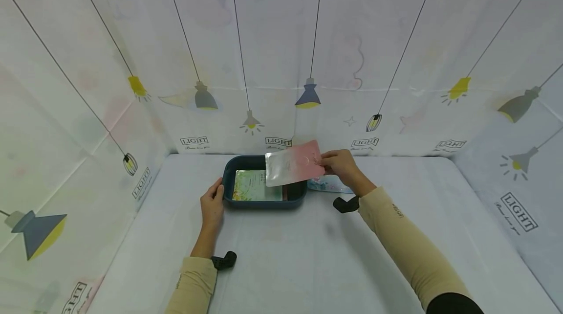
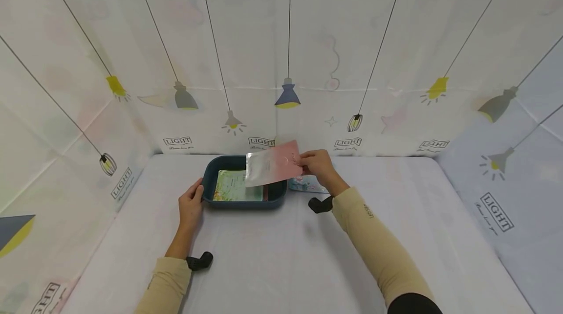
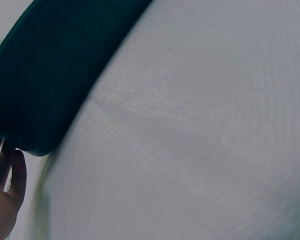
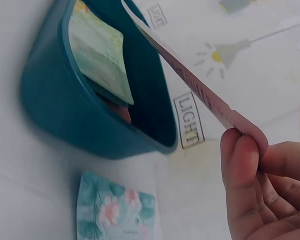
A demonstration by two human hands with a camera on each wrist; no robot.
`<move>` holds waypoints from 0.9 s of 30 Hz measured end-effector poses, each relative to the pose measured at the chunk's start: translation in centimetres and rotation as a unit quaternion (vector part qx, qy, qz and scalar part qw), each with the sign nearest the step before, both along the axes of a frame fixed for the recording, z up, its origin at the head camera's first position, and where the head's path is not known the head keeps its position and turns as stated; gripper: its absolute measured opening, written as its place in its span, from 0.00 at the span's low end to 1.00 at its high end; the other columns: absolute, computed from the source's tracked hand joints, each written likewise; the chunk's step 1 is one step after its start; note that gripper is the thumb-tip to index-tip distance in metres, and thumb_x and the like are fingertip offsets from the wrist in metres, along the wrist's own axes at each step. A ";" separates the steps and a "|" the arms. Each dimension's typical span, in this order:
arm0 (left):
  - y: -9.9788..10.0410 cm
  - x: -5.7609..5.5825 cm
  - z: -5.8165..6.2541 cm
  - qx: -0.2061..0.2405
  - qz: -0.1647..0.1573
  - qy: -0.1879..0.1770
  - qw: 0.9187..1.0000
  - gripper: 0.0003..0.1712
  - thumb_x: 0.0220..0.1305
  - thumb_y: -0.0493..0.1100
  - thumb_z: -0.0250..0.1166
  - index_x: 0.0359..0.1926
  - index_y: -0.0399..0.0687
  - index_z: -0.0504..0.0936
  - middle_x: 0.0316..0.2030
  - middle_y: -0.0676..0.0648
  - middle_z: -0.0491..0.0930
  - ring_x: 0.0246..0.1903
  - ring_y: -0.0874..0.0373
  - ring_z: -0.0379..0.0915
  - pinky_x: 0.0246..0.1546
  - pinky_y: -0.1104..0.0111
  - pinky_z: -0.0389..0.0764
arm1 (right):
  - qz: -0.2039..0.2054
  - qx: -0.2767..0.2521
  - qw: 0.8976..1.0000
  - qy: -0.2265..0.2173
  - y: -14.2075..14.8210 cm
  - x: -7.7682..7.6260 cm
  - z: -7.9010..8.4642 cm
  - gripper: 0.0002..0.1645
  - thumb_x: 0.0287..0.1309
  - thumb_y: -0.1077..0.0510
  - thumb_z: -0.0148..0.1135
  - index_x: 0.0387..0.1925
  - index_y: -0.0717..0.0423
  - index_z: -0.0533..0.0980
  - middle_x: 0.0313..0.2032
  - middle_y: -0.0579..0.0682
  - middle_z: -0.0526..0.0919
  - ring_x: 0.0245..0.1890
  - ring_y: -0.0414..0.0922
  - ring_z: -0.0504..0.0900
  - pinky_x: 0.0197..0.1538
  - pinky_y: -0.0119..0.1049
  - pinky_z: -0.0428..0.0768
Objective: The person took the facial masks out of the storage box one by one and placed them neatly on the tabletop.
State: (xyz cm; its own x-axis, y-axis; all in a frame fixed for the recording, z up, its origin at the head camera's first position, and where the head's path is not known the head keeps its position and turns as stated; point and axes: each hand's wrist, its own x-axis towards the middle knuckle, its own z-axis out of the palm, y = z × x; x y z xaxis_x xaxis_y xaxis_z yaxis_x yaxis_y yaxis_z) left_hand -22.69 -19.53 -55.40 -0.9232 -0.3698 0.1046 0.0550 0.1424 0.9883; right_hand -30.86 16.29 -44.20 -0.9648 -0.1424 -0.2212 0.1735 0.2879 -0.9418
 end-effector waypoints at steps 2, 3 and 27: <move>-0.1 0.0 -0.1 0.001 -0.002 -0.003 1.000 0.23 0.75 0.44 0.51 0.65 0.39 0.71 0.66 0.39 0.71 0.69 0.50 0.62 0.69 0.58 0.65 | 0.000 0.002 1.000 0.000 0.7 0.0 0.1 0.22 0.64 0.62 0.60 0.56 0.71 0.74 0.46 0.61 0.82 0.31 0.39 0.84 0.39 0.30 0.85; -0.1 0.0 -0.1 0.001 -0.003 -0.006 1.000 0.23 0.75 0.44 0.51 0.66 0.39 0.71 0.66 0.40 0.71 0.69 0.50 0.62 0.69 0.58 0.65 | 0.000 0.002 1.000 -0.001 1.0 0.0 0.1 0.22 0.64 0.61 0.60 0.56 0.71 0.74 0.47 0.61 0.81 0.31 0.39 0.84 0.39 0.30 0.85; 0.4 1.1 2.8 0.011 -0.022 -0.023 0.999 0.23 0.75 0.39 0.49 0.66 0.31 0.68 0.66 0.34 0.68 0.70 0.43 0.60 0.69 0.52 0.63 | -0.042 0.024 0.999 0.009 8.5 0.3 0.7 0.27 0.67 0.61 0.56 0.62 0.73 0.68 0.50 0.61 0.77 0.32 0.34 0.83 0.40 0.25 0.84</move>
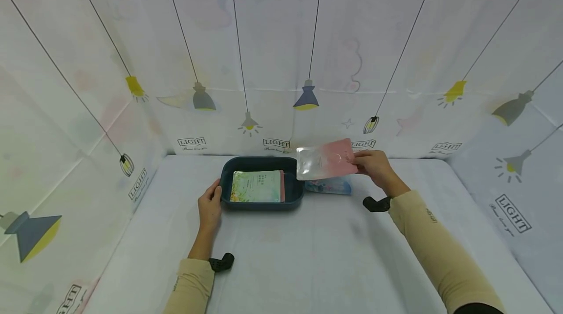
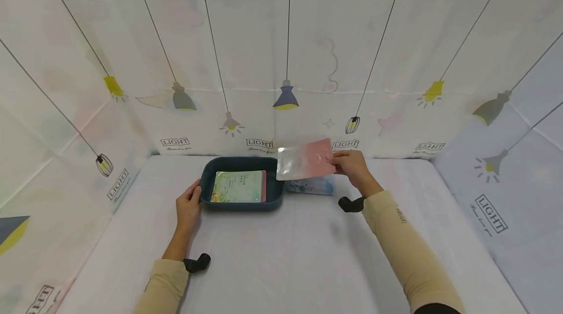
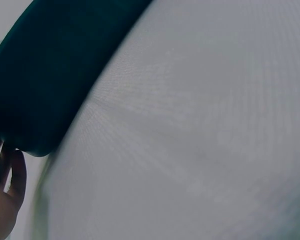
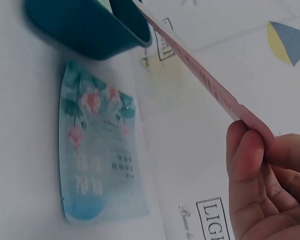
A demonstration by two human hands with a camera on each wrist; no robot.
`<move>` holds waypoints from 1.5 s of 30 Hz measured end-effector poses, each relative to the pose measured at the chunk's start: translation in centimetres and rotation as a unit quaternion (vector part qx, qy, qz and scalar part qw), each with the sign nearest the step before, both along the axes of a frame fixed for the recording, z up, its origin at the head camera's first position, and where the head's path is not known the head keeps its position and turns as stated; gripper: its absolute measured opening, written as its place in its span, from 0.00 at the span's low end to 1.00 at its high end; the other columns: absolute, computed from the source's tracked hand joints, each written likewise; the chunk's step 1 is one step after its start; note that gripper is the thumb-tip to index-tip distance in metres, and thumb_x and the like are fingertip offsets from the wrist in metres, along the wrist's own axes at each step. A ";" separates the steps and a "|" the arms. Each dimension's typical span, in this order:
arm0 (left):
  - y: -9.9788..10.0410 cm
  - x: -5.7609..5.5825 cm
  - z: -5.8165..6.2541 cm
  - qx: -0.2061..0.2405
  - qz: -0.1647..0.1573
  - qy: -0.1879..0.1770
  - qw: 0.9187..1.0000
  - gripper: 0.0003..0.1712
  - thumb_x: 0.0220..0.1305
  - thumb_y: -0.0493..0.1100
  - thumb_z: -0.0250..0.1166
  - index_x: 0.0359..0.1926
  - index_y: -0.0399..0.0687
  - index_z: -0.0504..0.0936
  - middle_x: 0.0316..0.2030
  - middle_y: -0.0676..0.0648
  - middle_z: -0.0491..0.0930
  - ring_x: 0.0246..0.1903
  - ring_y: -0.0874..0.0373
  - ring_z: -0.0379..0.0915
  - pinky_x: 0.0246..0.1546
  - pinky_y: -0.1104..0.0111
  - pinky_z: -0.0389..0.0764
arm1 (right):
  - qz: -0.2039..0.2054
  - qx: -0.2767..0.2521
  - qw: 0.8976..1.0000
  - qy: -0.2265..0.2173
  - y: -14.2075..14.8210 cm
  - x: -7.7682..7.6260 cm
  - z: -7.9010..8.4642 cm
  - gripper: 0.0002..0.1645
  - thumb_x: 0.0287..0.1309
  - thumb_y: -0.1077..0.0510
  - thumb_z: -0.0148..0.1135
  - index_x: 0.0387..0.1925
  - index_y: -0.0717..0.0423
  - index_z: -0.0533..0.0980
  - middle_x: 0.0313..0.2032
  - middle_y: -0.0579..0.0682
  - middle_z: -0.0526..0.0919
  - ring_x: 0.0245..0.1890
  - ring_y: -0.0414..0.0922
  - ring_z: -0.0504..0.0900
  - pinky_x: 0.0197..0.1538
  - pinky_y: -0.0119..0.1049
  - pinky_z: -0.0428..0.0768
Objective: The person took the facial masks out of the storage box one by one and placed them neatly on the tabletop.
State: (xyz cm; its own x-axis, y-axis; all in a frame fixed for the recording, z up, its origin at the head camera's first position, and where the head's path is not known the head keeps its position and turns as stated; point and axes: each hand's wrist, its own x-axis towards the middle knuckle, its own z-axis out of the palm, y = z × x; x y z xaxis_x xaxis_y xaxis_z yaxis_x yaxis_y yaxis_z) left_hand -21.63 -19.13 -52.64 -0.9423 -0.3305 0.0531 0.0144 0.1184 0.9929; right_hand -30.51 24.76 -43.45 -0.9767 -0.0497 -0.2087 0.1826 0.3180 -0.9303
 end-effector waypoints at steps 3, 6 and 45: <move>-0.1 -0.1 -0.4 0.009 0.001 0.000 1.000 0.23 0.75 0.39 0.50 0.66 0.32 0.69 0.66 0.35 0.69 0.70 0.46 0.60 0.70 0.54 0.63 | -0.009 -0.002 1.000 -0.006 0.8 0.0 -0.2 0.27 0.67 0.61 0.56 0.62 0.73 0.68 0.48 0.56 0.77 0.31 0.34 0.83 0.40 0.26 0.84; -0.4 -0.7 -1.7 0.002 0.005 0.007 1.000 0.24 0.76 0.42 0.50 0.66 0.35 0.69 0.66 0.37 0.70 0.70 0.48 0.61 0.70 0.56 0.64 | -0.018 0.010 1.000 -0.014 1.6 0.0 -0.3 0.27 0.68 0.59 0.56 0.63 0.72 0.67 0.50 0.58 0.76 0.32 0.34 0.83 0.41 0.25 0.83; -0.3 -1.0 -2.5 -0.018 0.023 0.030 0.999 0.23 0.75 0.43 0.51 0.64 0.36 0.72 0.64 0.39 0.73 0.67 0.51 0.66 0.65 0.65 0.70 | -0.097 0.070 0.992 -0.043 11.4 -0.9 -3.5 0.29 0.69 0.60 0.53 0.66 0.73 0.63 0.29 0.36 0.77 0.28 0.30 0.80 0.36 0.26 0.83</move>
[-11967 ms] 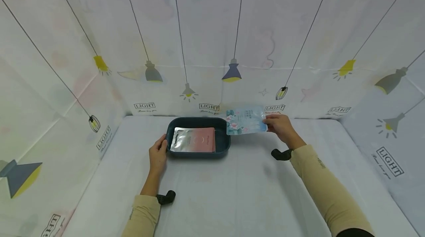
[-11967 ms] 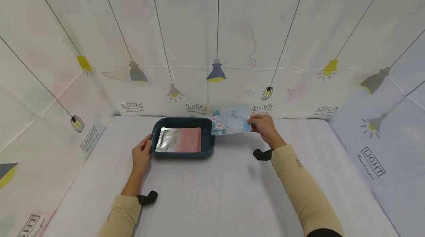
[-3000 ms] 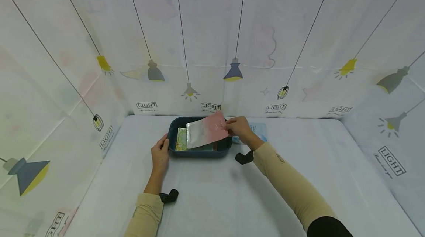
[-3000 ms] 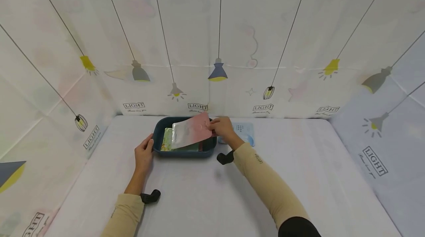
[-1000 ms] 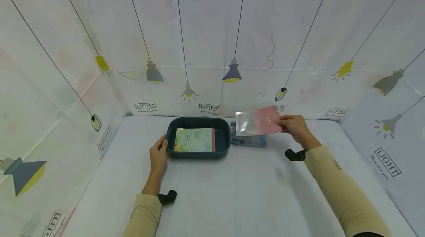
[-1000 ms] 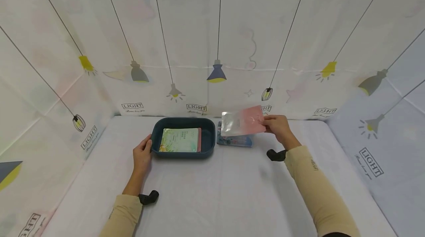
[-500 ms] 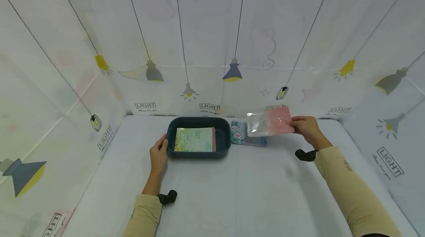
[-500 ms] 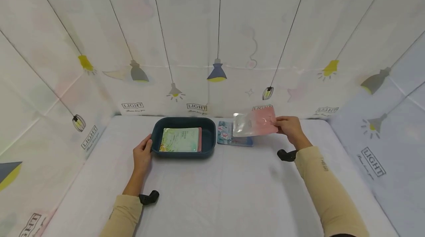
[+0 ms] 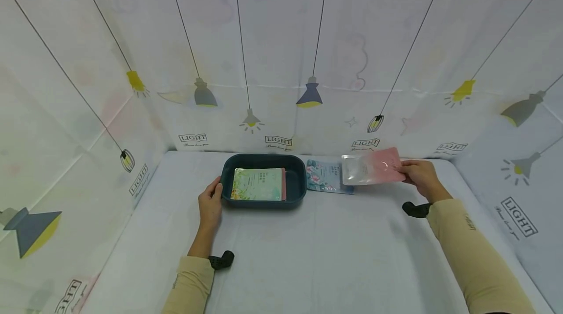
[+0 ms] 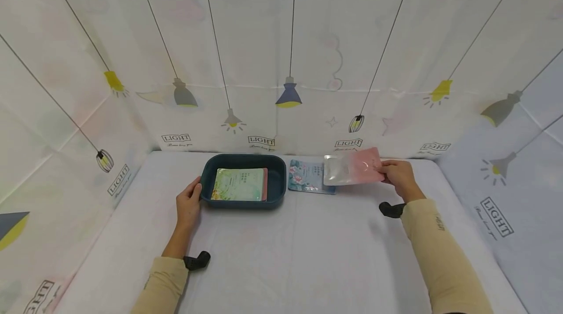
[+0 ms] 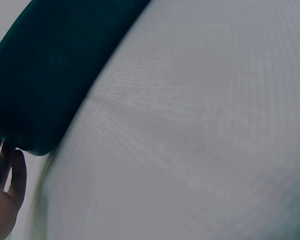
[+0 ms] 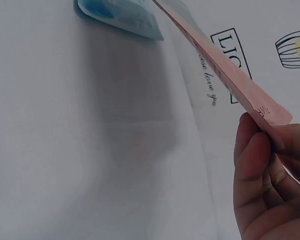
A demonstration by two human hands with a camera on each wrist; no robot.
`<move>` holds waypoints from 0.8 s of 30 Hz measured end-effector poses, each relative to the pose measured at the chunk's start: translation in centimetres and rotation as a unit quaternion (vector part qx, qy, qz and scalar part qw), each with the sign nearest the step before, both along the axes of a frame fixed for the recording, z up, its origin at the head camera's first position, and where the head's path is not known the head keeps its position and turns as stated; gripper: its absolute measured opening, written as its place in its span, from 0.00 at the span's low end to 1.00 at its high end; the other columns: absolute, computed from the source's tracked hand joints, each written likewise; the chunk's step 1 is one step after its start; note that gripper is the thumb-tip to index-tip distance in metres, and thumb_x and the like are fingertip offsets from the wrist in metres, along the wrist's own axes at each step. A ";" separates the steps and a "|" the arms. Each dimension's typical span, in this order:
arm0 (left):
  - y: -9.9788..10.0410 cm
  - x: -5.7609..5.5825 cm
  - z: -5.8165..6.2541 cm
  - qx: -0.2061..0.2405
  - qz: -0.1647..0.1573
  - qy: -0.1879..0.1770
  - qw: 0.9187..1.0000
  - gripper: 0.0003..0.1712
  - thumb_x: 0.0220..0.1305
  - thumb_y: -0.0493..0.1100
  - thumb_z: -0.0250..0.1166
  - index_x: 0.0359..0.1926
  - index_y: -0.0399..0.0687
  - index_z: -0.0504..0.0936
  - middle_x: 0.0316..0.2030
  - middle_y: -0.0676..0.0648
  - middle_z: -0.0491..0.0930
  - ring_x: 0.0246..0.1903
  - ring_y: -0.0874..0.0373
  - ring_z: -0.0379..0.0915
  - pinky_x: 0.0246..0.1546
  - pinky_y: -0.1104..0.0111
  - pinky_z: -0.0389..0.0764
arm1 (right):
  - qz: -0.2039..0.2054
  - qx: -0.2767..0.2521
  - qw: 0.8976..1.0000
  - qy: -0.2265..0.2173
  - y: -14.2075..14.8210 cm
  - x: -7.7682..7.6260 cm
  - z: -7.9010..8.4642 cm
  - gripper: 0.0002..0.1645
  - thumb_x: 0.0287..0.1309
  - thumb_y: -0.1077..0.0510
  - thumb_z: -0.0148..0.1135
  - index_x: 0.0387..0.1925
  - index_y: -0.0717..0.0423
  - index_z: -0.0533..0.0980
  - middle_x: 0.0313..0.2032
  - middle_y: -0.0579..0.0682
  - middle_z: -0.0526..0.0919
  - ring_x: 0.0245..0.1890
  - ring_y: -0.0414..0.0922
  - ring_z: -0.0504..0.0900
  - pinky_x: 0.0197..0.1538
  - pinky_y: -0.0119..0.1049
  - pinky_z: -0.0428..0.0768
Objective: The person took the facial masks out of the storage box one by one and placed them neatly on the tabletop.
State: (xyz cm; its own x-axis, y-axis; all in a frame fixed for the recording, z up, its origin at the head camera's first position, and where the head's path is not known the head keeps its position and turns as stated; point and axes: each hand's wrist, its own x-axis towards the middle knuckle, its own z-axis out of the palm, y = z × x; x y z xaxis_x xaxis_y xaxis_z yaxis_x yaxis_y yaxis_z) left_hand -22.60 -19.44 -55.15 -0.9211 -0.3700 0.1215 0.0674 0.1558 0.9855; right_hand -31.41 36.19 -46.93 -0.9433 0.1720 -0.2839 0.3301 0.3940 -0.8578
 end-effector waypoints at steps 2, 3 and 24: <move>0.0 0.1 0.1 0.001 -0.002 0.000 1.000 0.23 0.75 0.43 0.51 0.64 0.36 0.72 0.64 0.38 0.73 0.67 0.50 0.65 0.66 0.63 0.69 | -0.002 0.000 1.000 -0.002 0.4 0.1 -0.2 0.30 0.69 0.60 0.53 0.66 0.73 0.63 0.28 0.35 0.77 0.28 0.30 0.79 0.36 0.26 0.83; 0.0 0.1 0.1 0.002 -0.003 -0.001 1.000 0.23 0.75 0.43 0.51 0.65 0.37 0.72 0.64 0.38 0.73 0.68 0.50 0.65 0.66 0.61 0.68 | -0.003 0.001 1.000 -0.002 0.6 0.1 -0.3 0.30 0.69 0.60 0.53 0.66 0.73 0.63 0.28 0.34 0.77 0.28 0.30 0.79 0.36 0.26 0.83; -0.1 -0.1 0.0 -0.003 0.003 -0.004 1.000 0.22 0.75 0.43 0.52 0.64 0.37 0.73 0.64 0.38 0.73 0.67 0.49 0.65 0.67 0.58 0.68 | -0.047 0.000 0.998 -0.038 3.3 0.3 -2.2 0.30 0.68 0.63 0.51 0.67 0.72 0.62 0.24 0.34 0.76 0.27 0.32 0.78 0.34 0.27 0.82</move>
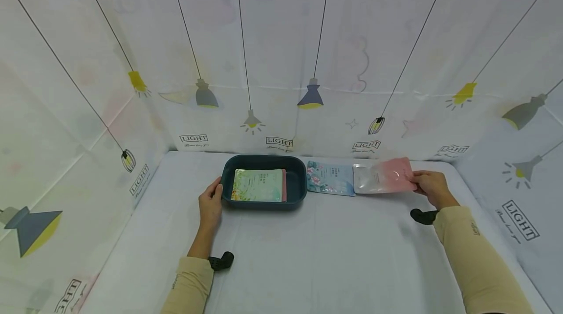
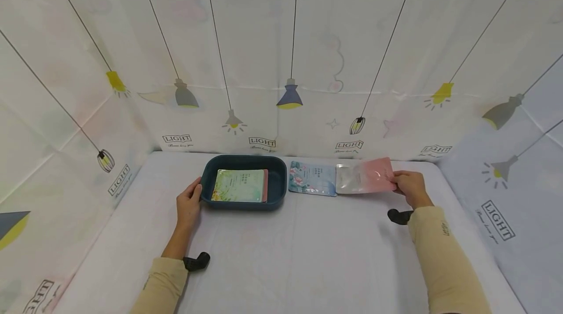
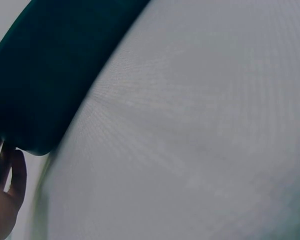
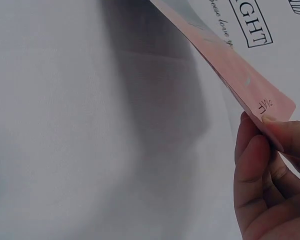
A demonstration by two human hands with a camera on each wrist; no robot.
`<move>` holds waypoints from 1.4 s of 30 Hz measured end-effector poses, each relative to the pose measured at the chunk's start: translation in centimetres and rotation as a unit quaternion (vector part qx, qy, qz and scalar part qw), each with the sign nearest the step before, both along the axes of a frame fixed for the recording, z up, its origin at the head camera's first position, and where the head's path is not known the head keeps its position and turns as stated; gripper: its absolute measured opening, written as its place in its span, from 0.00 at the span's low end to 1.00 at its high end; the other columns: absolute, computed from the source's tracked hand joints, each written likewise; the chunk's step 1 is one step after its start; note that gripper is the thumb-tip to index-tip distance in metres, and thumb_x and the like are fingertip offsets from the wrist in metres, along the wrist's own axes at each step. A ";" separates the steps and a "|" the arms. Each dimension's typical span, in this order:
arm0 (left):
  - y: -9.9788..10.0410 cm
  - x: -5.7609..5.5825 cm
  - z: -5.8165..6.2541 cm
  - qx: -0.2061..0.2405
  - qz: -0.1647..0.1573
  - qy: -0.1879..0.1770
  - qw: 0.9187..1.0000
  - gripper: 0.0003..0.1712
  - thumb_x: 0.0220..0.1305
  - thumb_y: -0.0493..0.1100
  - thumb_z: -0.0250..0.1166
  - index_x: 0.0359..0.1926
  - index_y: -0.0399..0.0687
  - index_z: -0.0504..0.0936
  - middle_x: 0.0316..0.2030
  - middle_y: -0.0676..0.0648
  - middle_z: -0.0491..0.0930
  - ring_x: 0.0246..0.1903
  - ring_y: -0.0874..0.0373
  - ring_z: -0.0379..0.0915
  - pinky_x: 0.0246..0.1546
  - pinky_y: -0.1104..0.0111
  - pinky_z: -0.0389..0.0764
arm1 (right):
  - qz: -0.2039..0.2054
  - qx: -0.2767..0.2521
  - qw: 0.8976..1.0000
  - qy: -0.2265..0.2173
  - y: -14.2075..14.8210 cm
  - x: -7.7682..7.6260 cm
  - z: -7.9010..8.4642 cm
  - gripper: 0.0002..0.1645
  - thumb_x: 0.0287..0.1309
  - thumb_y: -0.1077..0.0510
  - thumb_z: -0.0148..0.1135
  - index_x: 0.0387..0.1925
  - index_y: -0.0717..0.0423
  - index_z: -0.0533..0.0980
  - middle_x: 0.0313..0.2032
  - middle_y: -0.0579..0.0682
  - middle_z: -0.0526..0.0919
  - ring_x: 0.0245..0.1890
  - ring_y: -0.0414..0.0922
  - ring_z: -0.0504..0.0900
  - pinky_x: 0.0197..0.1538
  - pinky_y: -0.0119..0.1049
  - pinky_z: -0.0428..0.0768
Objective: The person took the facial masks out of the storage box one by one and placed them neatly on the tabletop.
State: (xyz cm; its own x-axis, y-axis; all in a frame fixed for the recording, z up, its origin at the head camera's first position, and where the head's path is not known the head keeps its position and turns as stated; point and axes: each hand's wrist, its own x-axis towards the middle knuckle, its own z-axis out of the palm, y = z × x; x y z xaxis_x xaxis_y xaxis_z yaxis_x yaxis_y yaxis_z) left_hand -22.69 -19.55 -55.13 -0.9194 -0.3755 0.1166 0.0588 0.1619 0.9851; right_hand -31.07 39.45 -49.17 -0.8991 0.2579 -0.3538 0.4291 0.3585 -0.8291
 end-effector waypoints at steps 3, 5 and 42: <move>0.0 0.0 0.0 -0.001 0.000 0.001 1.000 0.22 0.75 0.42 0.51 0.64 0.37 0.73 0.64 0.38 0.73 0.67 0.49 0.65 0.67 0.57 0.67 | -0.004 0.001 1.000 -0.013 0.2 0.1 -0.3 0.30 0.68 0.63 0.52 0.68 0.72 0.61 0.24 0.35 0.76 0.27 0.32 0.78 0.34 0.28 0.82; 0.1 0.0 0.0 0.002 -0.001 0.000 1.000 0.22 0.75 0.42 0.51 0.64 0.37 0.73 0.64 0.38 0.73 0.67 0.50 0.65 0.67 0.57 0.67 | -0.006 0.002 1.000 -0.017 0.3 0.2 -0.5 0.31 0.67 0.62 0.52 0.68 0.72 0.61 0.24 0.35 0.76 0.27 0.33 0.78 0.34 0.28 0.83; -0.1 -0.1 0.1 0.005 -0.012 -0.012 1.000 0.23 0.76 0.43 0.50 0.66 0.37 0.70 0.66 0.39 0.71 0.70 0.49 0.62 0.70 0.58 0.63 | 0.046 0.207 0.975 -0.068 0.0 1.3 -4.0 0.21 0.57 0.58 0.64 0.43 0.74 0.79 0.19 0.49 0.78 0.25 0.46 0.75 0.29 0.36 0.72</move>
